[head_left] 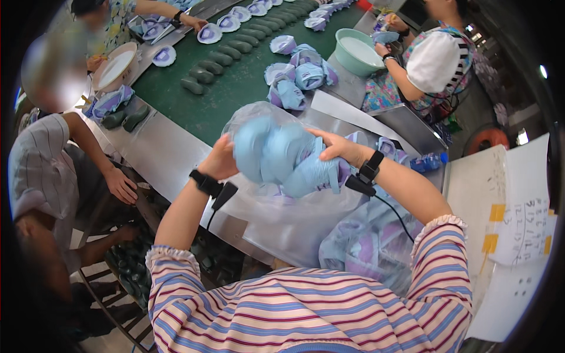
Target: The person picks up pairs of light blue slippers from a large plastic bag and places them onto a green conveyor belt. The slippers are handled one pair at a time and moved to the belt where other workers are also processing similar items.
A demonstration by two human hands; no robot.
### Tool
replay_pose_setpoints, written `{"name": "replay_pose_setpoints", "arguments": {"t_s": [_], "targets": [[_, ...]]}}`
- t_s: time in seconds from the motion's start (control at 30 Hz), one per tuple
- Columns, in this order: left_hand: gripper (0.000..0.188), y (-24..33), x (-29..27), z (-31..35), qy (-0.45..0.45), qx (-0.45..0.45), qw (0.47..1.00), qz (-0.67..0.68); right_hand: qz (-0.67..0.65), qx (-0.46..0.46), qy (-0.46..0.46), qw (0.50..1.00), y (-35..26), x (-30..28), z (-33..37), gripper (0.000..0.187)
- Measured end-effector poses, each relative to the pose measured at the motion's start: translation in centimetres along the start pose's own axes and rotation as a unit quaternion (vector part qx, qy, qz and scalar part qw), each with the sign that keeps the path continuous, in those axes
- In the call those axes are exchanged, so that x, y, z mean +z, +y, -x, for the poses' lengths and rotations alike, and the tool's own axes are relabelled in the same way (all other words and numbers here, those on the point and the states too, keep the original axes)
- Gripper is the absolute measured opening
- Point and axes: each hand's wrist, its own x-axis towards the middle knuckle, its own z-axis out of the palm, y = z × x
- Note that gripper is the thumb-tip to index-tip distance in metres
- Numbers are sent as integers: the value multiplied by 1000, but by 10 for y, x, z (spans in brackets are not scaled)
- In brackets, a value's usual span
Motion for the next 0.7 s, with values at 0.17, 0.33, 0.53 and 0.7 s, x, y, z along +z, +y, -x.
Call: {"name": "replay_pose_setpoints", "arguments": {"t_s": [0.17, 0.33, 0.53, 0.7], "targets": [[71, -65, 43, -5, 199, 156, 925, -285, -53, -7, 35, 998, 38, 4, 18, 87], [70, -95, 85, 11, 282, 209, 934, -62, -55, -35, 105, 992, 20, 60, 28, 86], [56, -109, 115, 21, 397, 288, 865, -110, 168, -59, 198, 964, 24, 94, 32, 98], [56, -89, 95, 47, 441, 475, 759, -60, 103, -5, 63, 993, 34, 112, 55, 58]]}}
